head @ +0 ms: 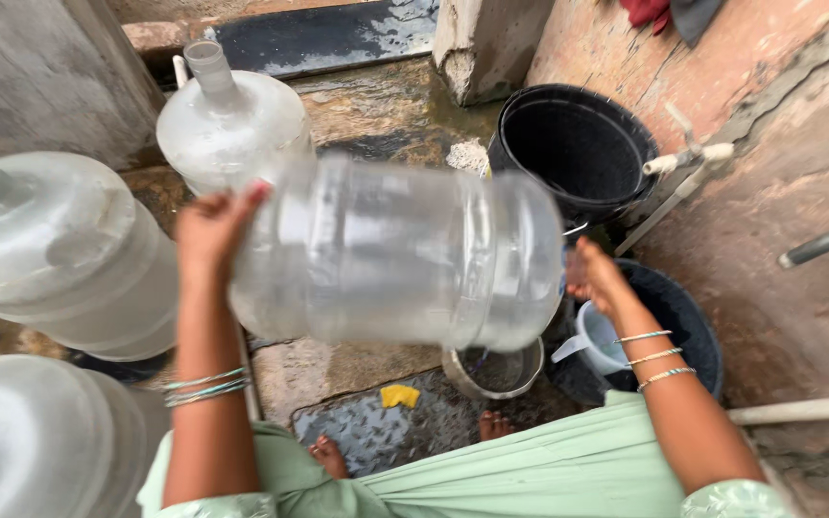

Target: The person is cleaning large plastic water dispenser bottles. They pour water into the bottles, shake them vigorously to rinse the interior, and then pour the water out. The person also uses a toothbrush to scrub the inside of the bottle necks.

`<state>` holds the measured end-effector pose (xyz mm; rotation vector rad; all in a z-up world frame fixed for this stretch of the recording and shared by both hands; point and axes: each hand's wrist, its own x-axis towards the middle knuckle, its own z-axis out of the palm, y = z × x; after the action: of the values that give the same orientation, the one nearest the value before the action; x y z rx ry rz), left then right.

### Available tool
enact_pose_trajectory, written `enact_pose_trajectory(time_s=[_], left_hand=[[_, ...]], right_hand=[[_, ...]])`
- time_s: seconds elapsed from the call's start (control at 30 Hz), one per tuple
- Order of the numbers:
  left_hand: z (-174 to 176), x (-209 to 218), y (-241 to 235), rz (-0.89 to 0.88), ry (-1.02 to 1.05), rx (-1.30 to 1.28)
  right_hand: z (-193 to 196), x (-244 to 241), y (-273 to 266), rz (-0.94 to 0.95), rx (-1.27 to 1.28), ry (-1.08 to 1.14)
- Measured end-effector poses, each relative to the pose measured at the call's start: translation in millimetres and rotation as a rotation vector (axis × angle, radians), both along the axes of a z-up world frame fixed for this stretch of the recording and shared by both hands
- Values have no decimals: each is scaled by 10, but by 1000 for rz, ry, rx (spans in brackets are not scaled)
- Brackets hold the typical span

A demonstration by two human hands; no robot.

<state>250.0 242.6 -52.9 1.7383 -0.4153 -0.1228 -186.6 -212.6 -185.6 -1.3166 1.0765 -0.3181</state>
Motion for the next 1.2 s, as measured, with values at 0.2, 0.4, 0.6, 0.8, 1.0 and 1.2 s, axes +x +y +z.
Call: enact_pose_trajectory(time_s=[0.2,0.4,0.6,0.8,1.0,1.2], left_hand=[[433,10,478,-203,201,-709],[215,-106,90,-148,234,-190],[-569,-15,-173,-50,157,619],[-73,43,24,11,81,241],[843,-422,676,-243,-60,-672],[594,-411,267,-148,-113,-283]], right_hand=[[1404,-157,162,58,-38,-1003],[503,5,111,-43,53,-346],[-454,-161,-116,-59,206,114],[284,-7,-153,-77,-228,-212],[1023,-23,-23,-97,5,-805],[300,200,2,-79,49,-446]])
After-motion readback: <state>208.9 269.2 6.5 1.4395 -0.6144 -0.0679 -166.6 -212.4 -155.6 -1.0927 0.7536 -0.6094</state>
